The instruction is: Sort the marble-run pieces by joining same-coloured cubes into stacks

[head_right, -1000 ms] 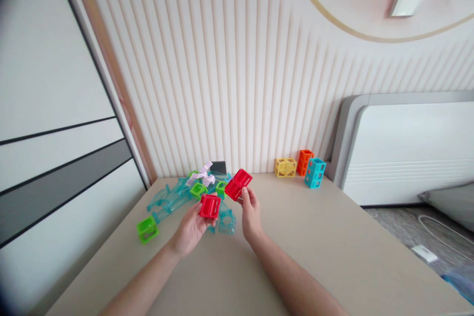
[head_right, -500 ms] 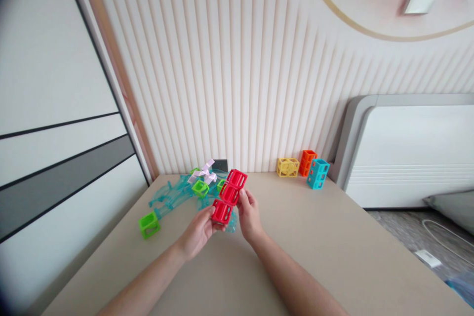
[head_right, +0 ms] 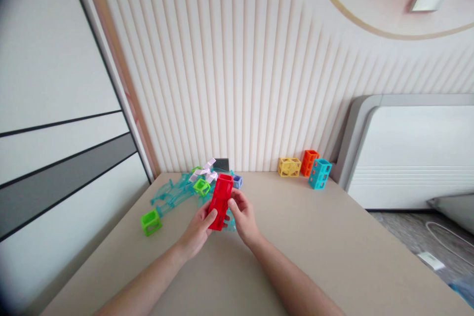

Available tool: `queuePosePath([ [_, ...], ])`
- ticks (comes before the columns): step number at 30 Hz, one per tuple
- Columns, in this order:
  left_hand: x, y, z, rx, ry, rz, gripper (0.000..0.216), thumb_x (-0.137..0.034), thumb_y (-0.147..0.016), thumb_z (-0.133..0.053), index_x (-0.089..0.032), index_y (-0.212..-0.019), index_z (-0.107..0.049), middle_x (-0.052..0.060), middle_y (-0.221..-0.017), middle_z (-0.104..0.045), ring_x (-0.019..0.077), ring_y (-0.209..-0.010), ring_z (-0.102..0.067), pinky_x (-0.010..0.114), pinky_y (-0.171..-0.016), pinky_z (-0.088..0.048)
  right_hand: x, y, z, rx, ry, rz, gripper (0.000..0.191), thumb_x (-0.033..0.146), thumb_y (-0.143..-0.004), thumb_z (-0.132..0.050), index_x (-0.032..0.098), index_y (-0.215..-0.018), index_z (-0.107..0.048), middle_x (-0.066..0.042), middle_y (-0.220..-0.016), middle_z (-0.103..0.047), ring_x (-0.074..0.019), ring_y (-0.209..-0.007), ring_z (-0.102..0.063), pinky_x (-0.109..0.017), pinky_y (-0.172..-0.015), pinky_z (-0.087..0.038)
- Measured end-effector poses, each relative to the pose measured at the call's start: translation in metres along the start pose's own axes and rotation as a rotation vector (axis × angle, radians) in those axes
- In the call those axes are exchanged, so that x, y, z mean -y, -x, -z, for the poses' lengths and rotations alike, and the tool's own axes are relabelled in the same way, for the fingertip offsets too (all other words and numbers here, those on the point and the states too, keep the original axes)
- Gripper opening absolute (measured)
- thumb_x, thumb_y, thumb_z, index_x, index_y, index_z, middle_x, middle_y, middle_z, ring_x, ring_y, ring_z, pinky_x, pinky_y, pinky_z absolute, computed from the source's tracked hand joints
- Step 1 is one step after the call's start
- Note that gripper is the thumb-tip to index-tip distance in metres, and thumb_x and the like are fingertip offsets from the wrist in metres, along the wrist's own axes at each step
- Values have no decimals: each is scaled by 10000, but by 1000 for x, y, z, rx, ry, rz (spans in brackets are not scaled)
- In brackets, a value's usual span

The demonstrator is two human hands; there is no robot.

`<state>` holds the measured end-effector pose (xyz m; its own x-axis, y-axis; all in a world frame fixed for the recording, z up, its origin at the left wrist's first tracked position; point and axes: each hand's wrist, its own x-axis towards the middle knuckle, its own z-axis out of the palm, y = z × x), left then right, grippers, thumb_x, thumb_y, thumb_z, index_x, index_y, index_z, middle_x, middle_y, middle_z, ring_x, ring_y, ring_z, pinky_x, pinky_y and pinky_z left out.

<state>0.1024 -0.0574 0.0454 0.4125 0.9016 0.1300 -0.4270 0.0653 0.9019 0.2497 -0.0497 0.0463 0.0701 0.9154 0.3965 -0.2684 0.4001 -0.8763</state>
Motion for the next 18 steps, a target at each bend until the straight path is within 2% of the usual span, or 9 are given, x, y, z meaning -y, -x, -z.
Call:
queuePosePath([
  [2,1,0,1,0,-18,-13,432,-489,-870,-676,-150,-1133,-616,115,-1030,-710,210,-861,-702,301,-690,-541,0,3,-2,48,-55,-35,400,559,-852,-662,208,-1043,-656,1,-762,-667,-117,-491,-563,-237,-445,-498],
  [4,2,1,1,28,-21,-18,424,-492,-892,-645,-140,-1128,-628,117,-993,-712,197,-799,-702,276,-624,-519,-2,5,-2,96,-100,-84,420,573,-861,-647,199,-1051,-633,30,-674,-618,-100,-403,-527,-222,-371,-458],
  [9,2,8,-4,163,83,33,454,-554,-863,-648,-137,-1041,-676,103,-869,-712,192,-663,-692,259,-529,-490,3,11,1,269,-172,-227,581,689,-792,-654,150,-998,-587,52,-553,-554,-132,-360,-580,-198,-324,-430],
  [12,-1,18,-11,259,188,99,462,-576,-869,-624,-152,-1037,-694,93,-810,-711,209,-657,-700,266,-535,-502,15,17,1,360,-236,-311,662,756,-713,-674,146,-948,-572,72,-497,-516,-139,-350,-586,-178,-313,-416],
  [15,-6,25,-23,326,266,163,454,-572,-873,-619,-159,-1038,-707,111,-883,-719,231,-715,-712,281,-569,-517,28,23,4,433,-334,-353,679,765,-700,-678,148,-957,-558,95,-433,-487,-130,-302,-556,-163,-295,-402],
  [18,-9,26,-40,370,301,213,432,-561,-886,-607,-185,-1072,-708,109,-945,-716,213,-725,-694,298,-615,-524,40,26,12,429,-387,-379,715,780,-671,-689,153,-985,-550,101,-407,-493,-107,-255,-510,-141,-277,-379],
])
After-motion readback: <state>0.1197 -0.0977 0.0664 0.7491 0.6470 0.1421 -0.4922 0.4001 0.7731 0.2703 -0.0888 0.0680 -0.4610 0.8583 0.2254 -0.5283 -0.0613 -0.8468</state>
